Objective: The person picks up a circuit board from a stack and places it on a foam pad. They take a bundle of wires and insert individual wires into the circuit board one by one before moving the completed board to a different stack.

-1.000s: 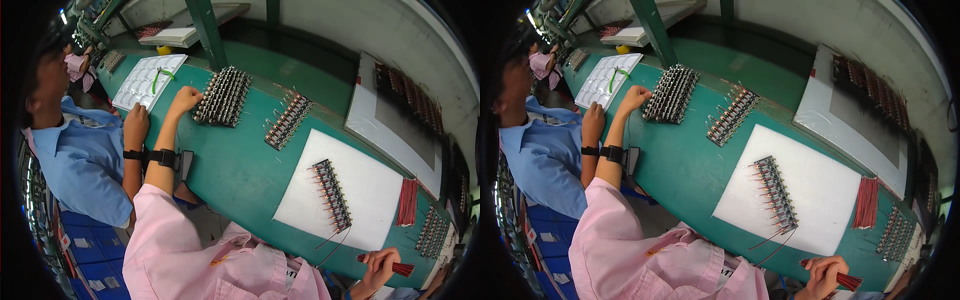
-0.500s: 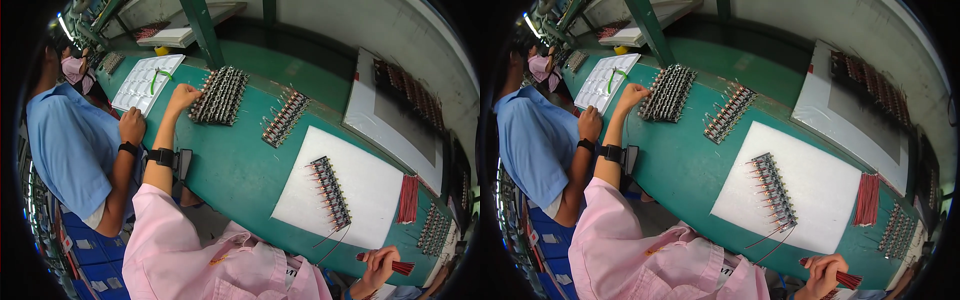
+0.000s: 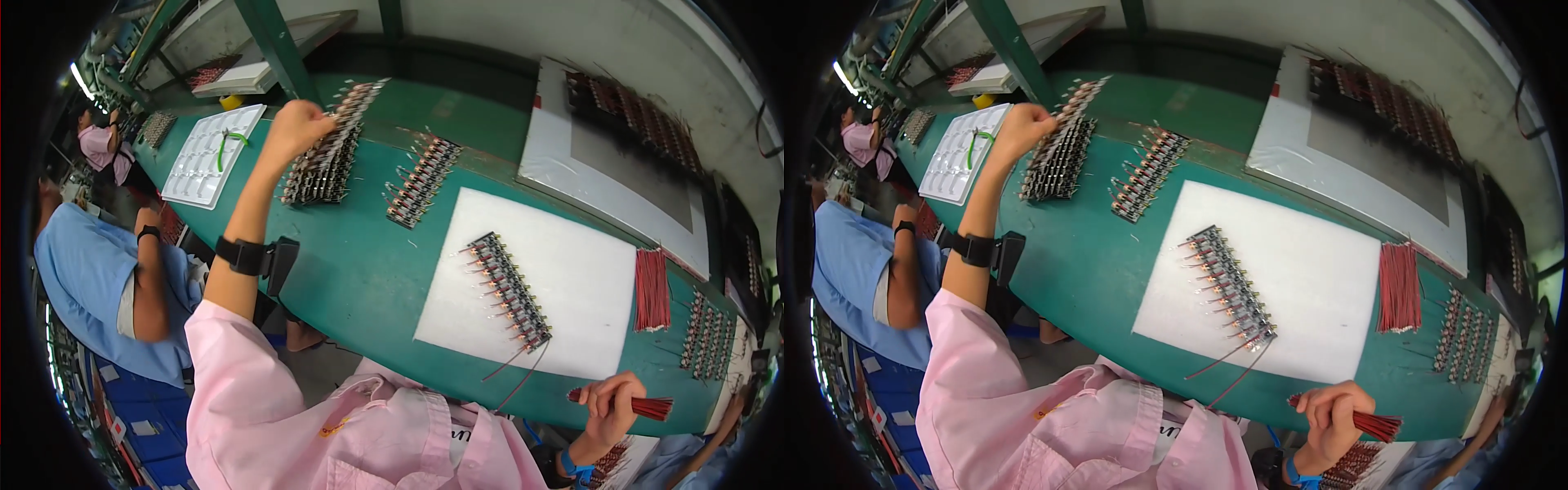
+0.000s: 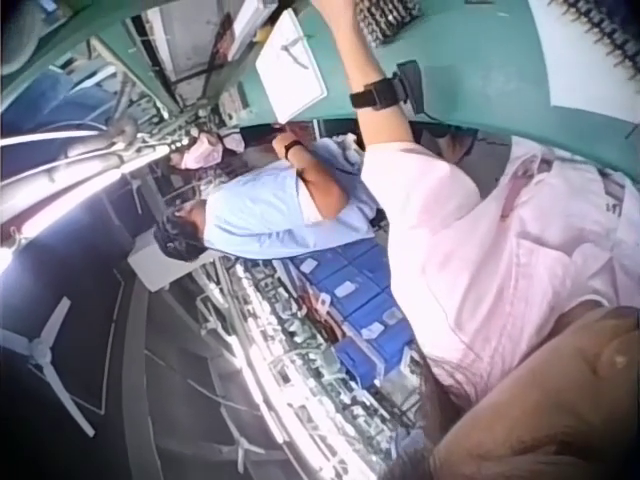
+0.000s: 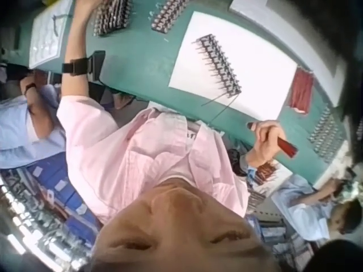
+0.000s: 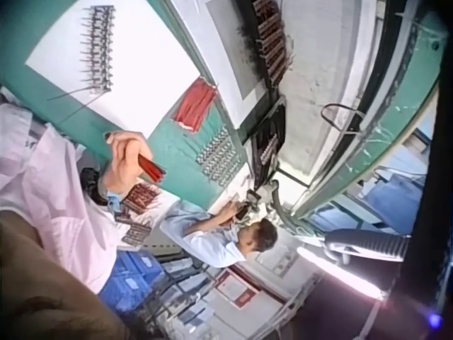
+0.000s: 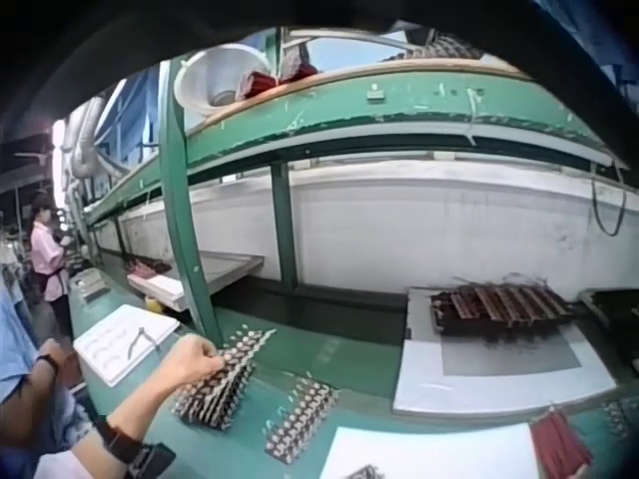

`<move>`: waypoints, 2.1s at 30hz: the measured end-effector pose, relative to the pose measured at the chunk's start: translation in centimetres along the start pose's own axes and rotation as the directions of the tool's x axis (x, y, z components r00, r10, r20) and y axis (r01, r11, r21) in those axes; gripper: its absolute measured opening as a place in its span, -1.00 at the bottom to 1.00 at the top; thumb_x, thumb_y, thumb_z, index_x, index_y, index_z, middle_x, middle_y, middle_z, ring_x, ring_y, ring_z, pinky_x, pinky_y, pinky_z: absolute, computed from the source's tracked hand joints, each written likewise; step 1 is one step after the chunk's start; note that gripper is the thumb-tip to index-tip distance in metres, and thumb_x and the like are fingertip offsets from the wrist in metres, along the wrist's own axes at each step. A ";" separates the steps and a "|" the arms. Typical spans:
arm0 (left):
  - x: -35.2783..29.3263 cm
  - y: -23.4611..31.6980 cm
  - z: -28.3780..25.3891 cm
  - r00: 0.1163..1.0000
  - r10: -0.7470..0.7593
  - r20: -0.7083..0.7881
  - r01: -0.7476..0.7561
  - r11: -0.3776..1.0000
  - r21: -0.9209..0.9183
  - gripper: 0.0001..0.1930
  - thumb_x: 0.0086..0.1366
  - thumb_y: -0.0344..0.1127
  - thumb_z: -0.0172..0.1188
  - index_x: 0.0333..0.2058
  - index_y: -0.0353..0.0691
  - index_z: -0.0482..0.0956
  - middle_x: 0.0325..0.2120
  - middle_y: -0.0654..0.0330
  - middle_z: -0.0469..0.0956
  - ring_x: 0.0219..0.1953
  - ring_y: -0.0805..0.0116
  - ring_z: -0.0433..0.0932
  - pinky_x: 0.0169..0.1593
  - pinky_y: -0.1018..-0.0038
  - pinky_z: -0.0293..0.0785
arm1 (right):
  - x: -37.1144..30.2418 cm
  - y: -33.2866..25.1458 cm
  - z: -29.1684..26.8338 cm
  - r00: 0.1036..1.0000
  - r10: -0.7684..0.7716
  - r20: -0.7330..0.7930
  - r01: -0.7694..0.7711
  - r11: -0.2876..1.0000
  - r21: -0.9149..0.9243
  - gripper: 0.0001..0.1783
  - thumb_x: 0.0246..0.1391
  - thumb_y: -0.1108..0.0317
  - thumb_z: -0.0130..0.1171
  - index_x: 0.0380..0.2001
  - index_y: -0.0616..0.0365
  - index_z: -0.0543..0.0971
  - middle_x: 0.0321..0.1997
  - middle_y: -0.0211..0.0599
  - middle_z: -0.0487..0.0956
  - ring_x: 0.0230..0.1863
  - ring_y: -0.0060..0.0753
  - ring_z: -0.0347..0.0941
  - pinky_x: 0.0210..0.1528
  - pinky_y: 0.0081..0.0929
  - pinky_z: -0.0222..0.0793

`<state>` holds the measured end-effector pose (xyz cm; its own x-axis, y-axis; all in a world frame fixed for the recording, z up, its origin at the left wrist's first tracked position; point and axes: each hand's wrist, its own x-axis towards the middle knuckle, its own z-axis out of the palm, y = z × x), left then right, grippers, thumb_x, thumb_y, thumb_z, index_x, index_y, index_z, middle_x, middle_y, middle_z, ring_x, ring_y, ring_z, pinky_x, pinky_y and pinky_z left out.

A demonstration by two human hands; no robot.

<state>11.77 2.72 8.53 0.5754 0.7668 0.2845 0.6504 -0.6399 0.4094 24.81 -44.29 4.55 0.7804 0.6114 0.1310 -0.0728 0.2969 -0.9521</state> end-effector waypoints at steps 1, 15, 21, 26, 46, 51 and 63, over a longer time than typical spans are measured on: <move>0.2 2.7 0.7 0.996 0.089 0.021 -0.089 0.995 0.034 -0.71 -0.24 -0.16 0.09 -0.65 -0.33 0.50 -0.72 0.00 0.44 -0.60 0.17 0.46 -0.44 0.39 0.36 | 0.2 -0.1 0.1 0.998 -0.011 0.055 0.011 1.000 0.000 -0.58 0.03 0.14 -0.15 -0.69 0.29 0.30 -0.95 -0.50 0.03 -0.92 -0.65 -0.10 -0.72 -0.56 0.12; 0.6 21.8 17.2 0.900 0.433 0.052 -0.434 0.901 0.000 -0.79 -0.24 -0.28 0.02 -0.73 -0.36 0.42 -0.68 -0.09 0.42 -0.56 0.03 0.43 -0.43 0.27 0.29 | -3.1 -0.7 -1.1 1.000 -0.006 -0.017 0.007 0.998 0.068 -0.53 -0.01 0.16 -0.08 -0.66 0.47 0.40 -0.76 -0.11 0.39 -0.89 -0.74 -0.02 -0.83 -0.73 -0.13; 0.0 21.8 19.0 0.877 0.479 0.019 -0.480 0.877 0.037 -0.82 -0.24 -0.32 0.00 -0.75 -0.36 0.39 -0.68 -0.06 0.42 -0.58 0.03 0.41 -0.38 0.24 0.18 | -3.1 -0.3 -1.8 1.000 0.015 -0.020 -0.013 0.995 0.103 -0.54 -0.01 0.17 -0.08 -0.65 0.47 0.40 -0.77 -0.11 0.38 -0.89 -0.74 -0.02 -0.83 -0.72 -0.12; 0.1 22.0 18.7 0.870 0.485 0.087 -0.490 0.870 0.050 -0.79 -0.20 -0.27 0.03 -0.75 -0.34 0.40 -0.68 -0.05 0.42 -0.58 0.03 0.41 -0.37 0.25 0.18 | -2.9 0.0 -1.6 1.000 0.011 -0.009 -0.010 0.994 0.112 -0.55 -0.01 0.18 -0.08 -0.65 0.48 0.40 -0.74 -0.08 0.39 -0.89 -0.75 -0.03 -0.83 -0.73 -0.13; -2.2 -12.2 -0.3 0.973 -0.216 0.082 0.201 0.967 0.158 -0.80 -0.16 -0.23 0.17 -0.60 -0.26 0.51 -0.60 0.04 0.48 -0.45 0.15 0.47 -0.35 0.37 0.37 | -0.5 0.4 -0.2 0.992 0.050 0.113 -0.049 0.999 -0.011 -0.59 0.05 0.16 -0.19 -0.72 0.26 0.26 -0.97 -0.50 0.00 -0.95 -0.66 -0.12 -0.79 -0.57 0.10; -2.4 -12.1 1.8 0.957 -0.276 0.090 0.269 0.960 0.081 -0.78 -0.18 -0.21 0.19 -0.62 -0.26 0.51 -0.59 0.04 0.49 -0.45 0.18 0.48 -0.34 0.40 0.37 | -0.5 0.6 0.3 0.992 0.048 0.118 -0.044 0.999 -0.032 -0.60 0.06 0.17 -0.19 -0.71 0.26 0.26 -0.97 -0.50 0.00 -0.95 -0.66 -0.12 -0.79 -0.58 0.09; -2.0 -12.3 2.5 0.950 -0.309 0.052 0.307 0.951 0.033 -0.78 -0.25 -0.24 0.17 -0.66 -0.30 0.50 -0.66 0.02 0.47 -0.53 0.21 0.48 -0.39 0.43 0.37 | -0.6 0.5 0.5 0.997 0.063 0.040 -0.061 0.997 -0.050 -0.61 0.06 0.18 -0.20 -0.69 0.27 0.27 -0.96 -0.49 0.01 -0.94 -0.65 -0.11 -0.79 -0.58 0.08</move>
<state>3.88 8.94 0.72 0.3717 0.9231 0.0986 0.8116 -0.3747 0.4482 24.01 -44.07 4.11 0.7490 0.6575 0.0820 -0.0887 0.2222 -0.9710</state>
